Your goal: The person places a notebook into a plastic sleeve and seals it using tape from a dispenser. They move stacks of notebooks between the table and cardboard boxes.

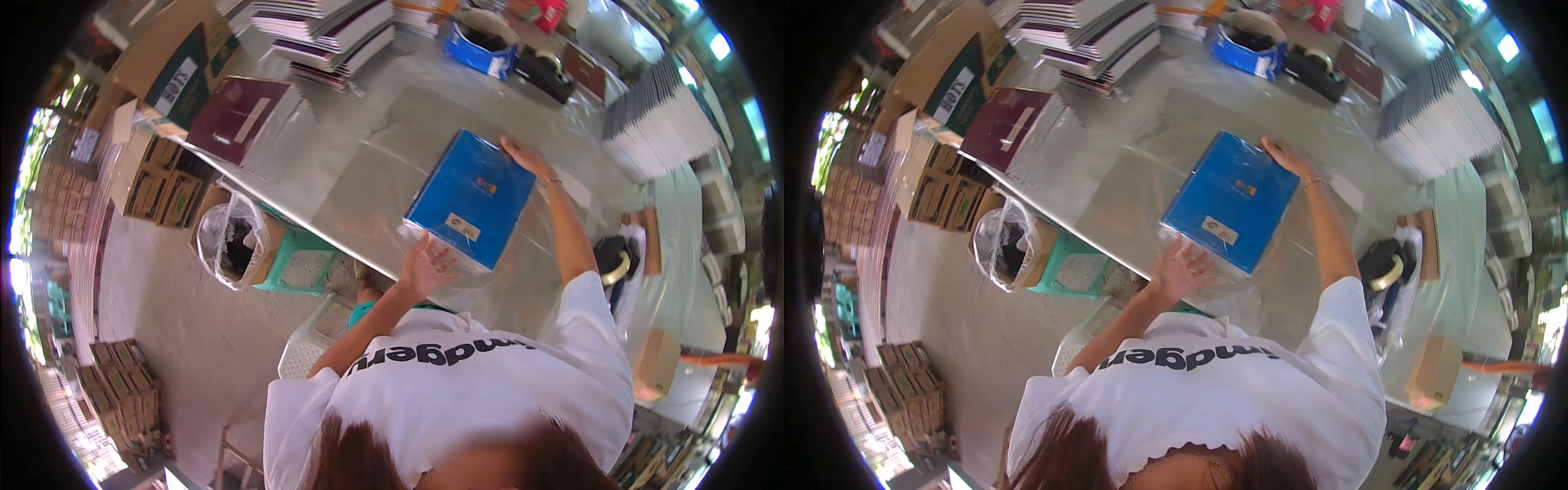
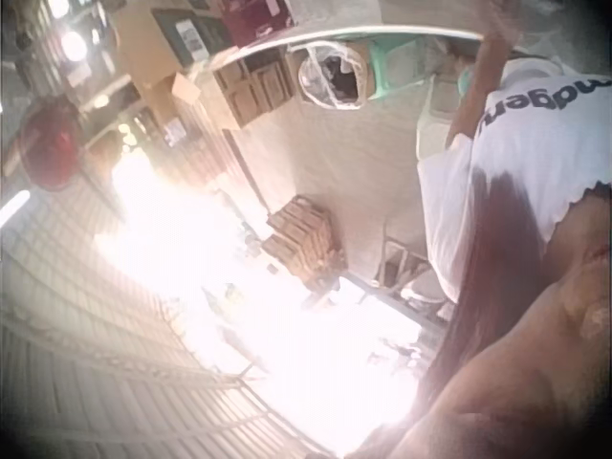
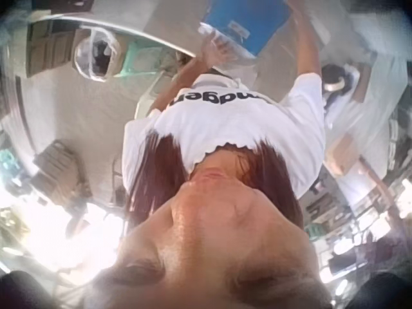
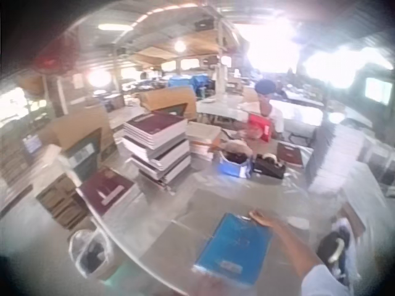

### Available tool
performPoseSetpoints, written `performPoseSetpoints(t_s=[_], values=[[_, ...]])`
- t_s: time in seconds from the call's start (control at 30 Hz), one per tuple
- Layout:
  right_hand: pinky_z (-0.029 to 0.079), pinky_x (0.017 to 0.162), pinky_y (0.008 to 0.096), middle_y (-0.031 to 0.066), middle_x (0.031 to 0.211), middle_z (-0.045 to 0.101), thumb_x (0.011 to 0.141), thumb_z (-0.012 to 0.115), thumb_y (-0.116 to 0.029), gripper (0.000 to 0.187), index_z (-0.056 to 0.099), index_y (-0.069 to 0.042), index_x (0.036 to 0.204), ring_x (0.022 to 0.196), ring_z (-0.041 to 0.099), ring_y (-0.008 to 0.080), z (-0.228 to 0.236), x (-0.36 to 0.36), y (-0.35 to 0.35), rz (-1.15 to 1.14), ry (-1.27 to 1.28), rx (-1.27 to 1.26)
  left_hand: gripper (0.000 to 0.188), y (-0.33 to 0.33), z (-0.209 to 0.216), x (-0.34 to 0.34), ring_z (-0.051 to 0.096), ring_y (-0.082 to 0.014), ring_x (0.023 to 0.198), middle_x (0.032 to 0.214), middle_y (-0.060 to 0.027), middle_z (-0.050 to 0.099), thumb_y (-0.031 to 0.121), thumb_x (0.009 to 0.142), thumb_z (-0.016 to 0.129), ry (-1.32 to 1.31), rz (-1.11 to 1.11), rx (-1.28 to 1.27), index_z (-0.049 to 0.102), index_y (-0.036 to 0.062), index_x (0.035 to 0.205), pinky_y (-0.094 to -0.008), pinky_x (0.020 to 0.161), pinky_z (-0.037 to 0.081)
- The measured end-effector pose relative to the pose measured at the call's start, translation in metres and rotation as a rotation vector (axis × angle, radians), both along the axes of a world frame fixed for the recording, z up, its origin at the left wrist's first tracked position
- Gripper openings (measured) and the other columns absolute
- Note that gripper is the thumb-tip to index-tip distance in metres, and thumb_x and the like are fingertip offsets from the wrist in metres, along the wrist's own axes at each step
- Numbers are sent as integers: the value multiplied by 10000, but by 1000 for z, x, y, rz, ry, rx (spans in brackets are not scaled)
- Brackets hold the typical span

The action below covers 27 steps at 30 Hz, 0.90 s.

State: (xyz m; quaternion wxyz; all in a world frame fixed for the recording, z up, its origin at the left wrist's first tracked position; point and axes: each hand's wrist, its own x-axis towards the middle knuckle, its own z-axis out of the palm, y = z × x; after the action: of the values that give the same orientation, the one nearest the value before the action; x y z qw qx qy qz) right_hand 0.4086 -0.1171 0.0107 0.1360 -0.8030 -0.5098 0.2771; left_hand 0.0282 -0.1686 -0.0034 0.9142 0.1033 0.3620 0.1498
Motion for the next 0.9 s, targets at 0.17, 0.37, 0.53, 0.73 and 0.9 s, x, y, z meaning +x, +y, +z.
performPoseSetpoints(t_s=[0.17,0.37,0.53,0.73,0.9], values=[[300,1051,362,111,1178,537,873,339,-706,739,572,-56,1137,1152,459,257,-5,-21,2,-90,108,6,799,23,6,8,301,-363,1293,1345,-204,323,693,814,501,-147,176,-519,375,41,1259,-637,1061,197],[291,1058,324,83,1213,504,944,391,-543,592,483,-55,1266,1165,430,218,52,-34,-4,-53,256,-42,1124,31,12,-5,120,-400,1391,1475,-241,177,840,710,429,-346,-4,-426,186,8,1426,-630,1089,105],[321,1033,323,76,1373,443,891,593,-353,629,365,-62,1399,1224,435,206,177,-95,9,206,368,82,1172,68,29,-47,85,-347,1414,1521,-190,132,878,683,369,-477,-30,-283,172,18,1455,-603,1108,47],[302,1070,369,79,1353,485,820,657,-174,586,435,-60,1350,1295,403,245,276,-205,23,422,45,602,1007,184,122,-140,246,-311,1368,1433,-153,372,816,776,307,-489,240,290,299,49,1429,-481,1145,128],[297,1097,401,95,1339,491,717,676,-40,583,523,-77,1279,1313,384,290,266,-290,94,561,-182,903,912,299,162,-242,433,-299,1239,1340,-143,486,754,819,373,-475,482,620,457,-5,1316,-439,1057,322]])
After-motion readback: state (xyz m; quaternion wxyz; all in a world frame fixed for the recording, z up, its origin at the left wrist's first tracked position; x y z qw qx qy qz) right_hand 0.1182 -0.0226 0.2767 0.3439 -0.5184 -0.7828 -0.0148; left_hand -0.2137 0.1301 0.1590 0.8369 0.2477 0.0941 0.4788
